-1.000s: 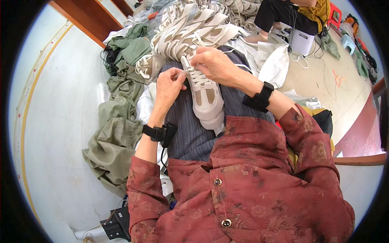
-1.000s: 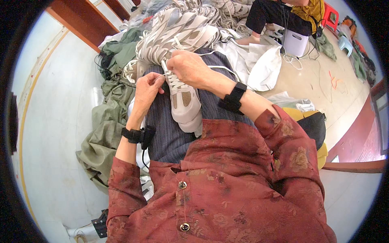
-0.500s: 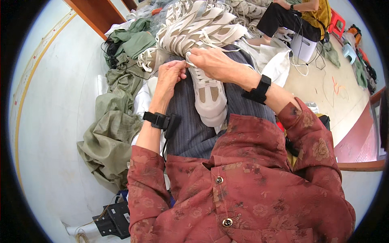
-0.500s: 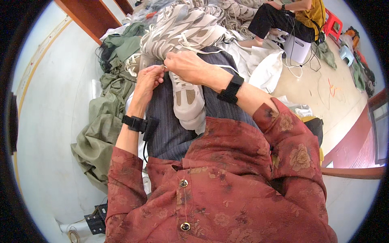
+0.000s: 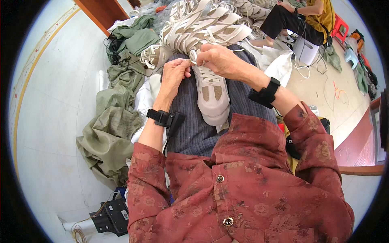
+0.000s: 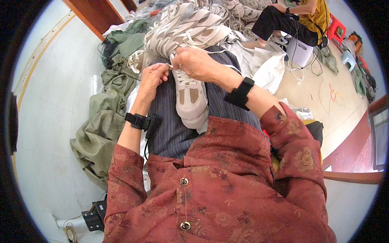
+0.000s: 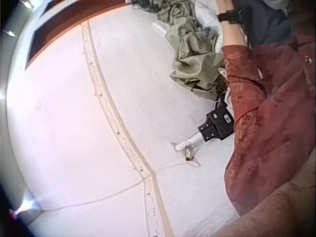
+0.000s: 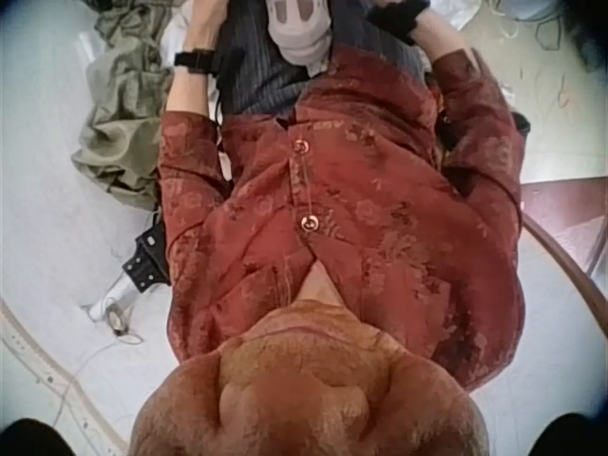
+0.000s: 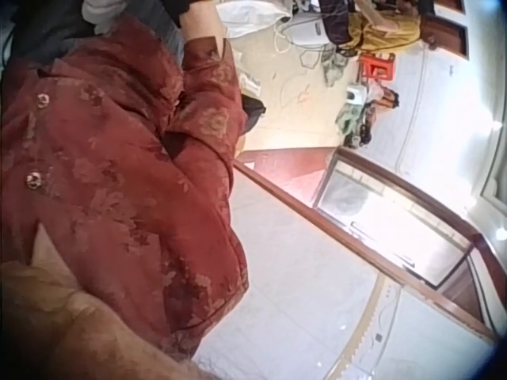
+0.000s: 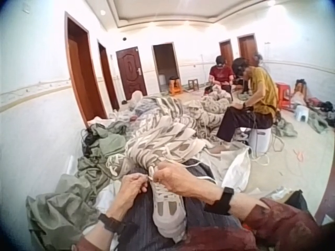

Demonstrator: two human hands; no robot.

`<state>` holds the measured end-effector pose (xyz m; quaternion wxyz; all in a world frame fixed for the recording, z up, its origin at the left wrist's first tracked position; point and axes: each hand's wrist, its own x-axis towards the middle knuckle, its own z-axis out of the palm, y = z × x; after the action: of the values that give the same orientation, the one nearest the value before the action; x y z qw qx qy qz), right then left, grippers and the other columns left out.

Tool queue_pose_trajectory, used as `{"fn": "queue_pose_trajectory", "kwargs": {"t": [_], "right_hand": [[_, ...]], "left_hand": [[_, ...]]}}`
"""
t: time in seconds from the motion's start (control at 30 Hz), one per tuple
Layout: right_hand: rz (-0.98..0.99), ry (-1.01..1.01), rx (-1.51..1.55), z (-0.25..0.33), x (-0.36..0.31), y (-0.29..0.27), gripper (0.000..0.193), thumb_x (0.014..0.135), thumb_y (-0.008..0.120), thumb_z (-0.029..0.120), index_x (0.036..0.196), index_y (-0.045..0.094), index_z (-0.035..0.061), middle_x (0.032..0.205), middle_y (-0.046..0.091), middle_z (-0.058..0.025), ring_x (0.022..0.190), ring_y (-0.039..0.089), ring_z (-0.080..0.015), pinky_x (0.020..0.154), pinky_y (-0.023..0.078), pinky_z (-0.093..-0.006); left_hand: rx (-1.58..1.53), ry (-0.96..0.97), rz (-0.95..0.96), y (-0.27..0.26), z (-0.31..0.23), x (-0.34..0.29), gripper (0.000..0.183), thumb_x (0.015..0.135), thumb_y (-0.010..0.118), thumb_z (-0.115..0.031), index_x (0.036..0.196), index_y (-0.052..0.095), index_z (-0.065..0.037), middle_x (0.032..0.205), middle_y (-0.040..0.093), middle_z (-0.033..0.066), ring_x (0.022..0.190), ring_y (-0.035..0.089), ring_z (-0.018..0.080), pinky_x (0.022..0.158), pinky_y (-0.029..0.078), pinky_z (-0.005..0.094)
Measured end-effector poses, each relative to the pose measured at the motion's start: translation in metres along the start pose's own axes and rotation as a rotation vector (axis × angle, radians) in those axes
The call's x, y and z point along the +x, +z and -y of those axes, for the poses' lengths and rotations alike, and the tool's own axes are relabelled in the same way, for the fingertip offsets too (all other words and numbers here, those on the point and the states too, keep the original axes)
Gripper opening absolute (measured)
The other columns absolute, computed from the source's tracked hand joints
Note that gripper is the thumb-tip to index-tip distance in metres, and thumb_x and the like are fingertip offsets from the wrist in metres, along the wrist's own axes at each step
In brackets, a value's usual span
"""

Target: Lacing a beige shoe while sitting in a workspace.

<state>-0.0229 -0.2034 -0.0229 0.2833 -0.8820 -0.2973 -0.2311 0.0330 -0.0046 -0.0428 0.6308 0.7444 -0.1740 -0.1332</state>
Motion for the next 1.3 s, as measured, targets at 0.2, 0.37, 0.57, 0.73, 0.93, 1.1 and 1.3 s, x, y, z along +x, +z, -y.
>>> {"fn": "queue_pose_trajectory", "kwargs": {"t": [0.2, 0.37, 0.57, 0.73, 0.93, 1.1, 1.3], "right_hand": [[0.033, -0.008, -0.070, 0.005, 0.002, 0.004, 0.008, 0.078, 0.058, 0.002, 0.085, 0.061, 0.0018, 0.088, 0.059, -0.0144, 0.089, 0.060, -0.0355, 0.075, 0.047, -0.0427], [0.048, 0.005, 0.029, 0.007, 0.000, -0.002, 0.007, 0.078, 0.057, 0.002, 0.084, 0.060, -0.0003, 0.087, 0.059, -0.0167, 0.089, 0.059, -0.0359, 0.075, 0.047, -0.0418], [0.038, 0.037, 0.182, 0.004, 0.001, -0.003, 0.006, 0.078, 0.055, 0.001, 0.083, 0.057, -0.0022, 0.081, 0.057, -0.0139, 0.078, 0.058, -0.0289, 0.071, 0.046, -0.0372], [0.036, 0.161, 0.234, 0.003, 0.010, 0.000, 0.009, 0.075, 0.056, 0.003, 0.082, 0.061, -0.0009, 0.071, 0.063, -0.0127, 0.069, 0.062, -0.0272, 0.066, 0.048, -0.0363], [0.197, 0.317, 0.454, -0.002, 0.001, -0.019, 0.011, 0.080, 0.060, 0.006, 0.089, 0.064, 0.0021, 0.082, 0.062, 0.0006, 0.080, 0.055, -0.0078, 0.073, 0.048, -0.0282], [0.106, 0.331, 0.449, 0.006, -0.001, -0.014, 0.014, 0.073, 0.059, 0.004, 0.085, 0.064, -0.0005, 0.078, 0.064, -0.0068, 0.075, 0.058, -0.0146, 0.072, 0.049, -0.0316], [-0.030, 0.071, 0.037, 0.009, 0.001, -0.010, 0.011, 0.071, 0.054, -0.003, 0.080, 0.058, -0.0014, 0.080, 0.061, -0.0175, 0.078, 0.062, -0.0339, 0.069, 0.049, -0.0409]], "left_hand": [[-0.018, 0.012, 0.004, 0.000, -0.001, -0.002, 0.020, 0.092, 0.061, -0.021, 0.085, 0.070, -0.005, 0.068, 0.058, -0.0055, 0.056, 0.051, 0.0012, 0.051, 0.035, 0.0156], [-0.055, 0.039, 0.013, 0.000, 0.000, -0.002, 0.021, 0.091, 0.061, -0.020, 0.082, 0.070, -0.004, 0.067, 0.059, -0.0039, 0.056, 0.053, 0.0020, 0.050, 0.036, 0.0158], [-0.023, 0.032, 0.003, -0.001, 0.004, 0.000, 0.019, 0.091, 0.063, -0.023, 0.085, 0.070, -0.007, 0.068, 0.058, -0.0069, 0.056, 0.050, 0.0004, 0.052, 0.034, 0.0147], [-0.032, 0.016, 0.011, -0.001, 0.003, 0.000, 0.019, 0.091, 0.062, -0.022, 0.086, 0.071, -0.007, 0.069, 0.058, -0.0070, 0.057, 0.050, 0.0004, 0.052, 0.035, 0.0148], [-0.013, 0.029, 0.024, -0.003, 0.003, -0.004, 0.022, 0.092, 0.063, -0.026, 0.088, 0.072, -0.006, 0.071, 0.058, -0.0073, 0.058, 0.050, 0.0007, 0.054, 0.035, 0.0148], [-0.038, 0.048, 0.033, -0.004, 0.005, -0.006, 0.024, 0.092, 0.063, -0.028, 0.090, 0.072, -0.005, 0.071, 0.058, -0.0073, 0.060, 0.050, 0.0006, 0.055, 0.036, 0.0152], [-0.047, 0.073, 0.035, -0.003, 0.007, -0.004, 0.024, 0.093, 0.061, -0.026, 0.090, 0.072, -0.005, 0.070, 0.058, -0.0069, 0.060, 0.051, 0.0007, 0.056, 0.036, 0.0154]]}}
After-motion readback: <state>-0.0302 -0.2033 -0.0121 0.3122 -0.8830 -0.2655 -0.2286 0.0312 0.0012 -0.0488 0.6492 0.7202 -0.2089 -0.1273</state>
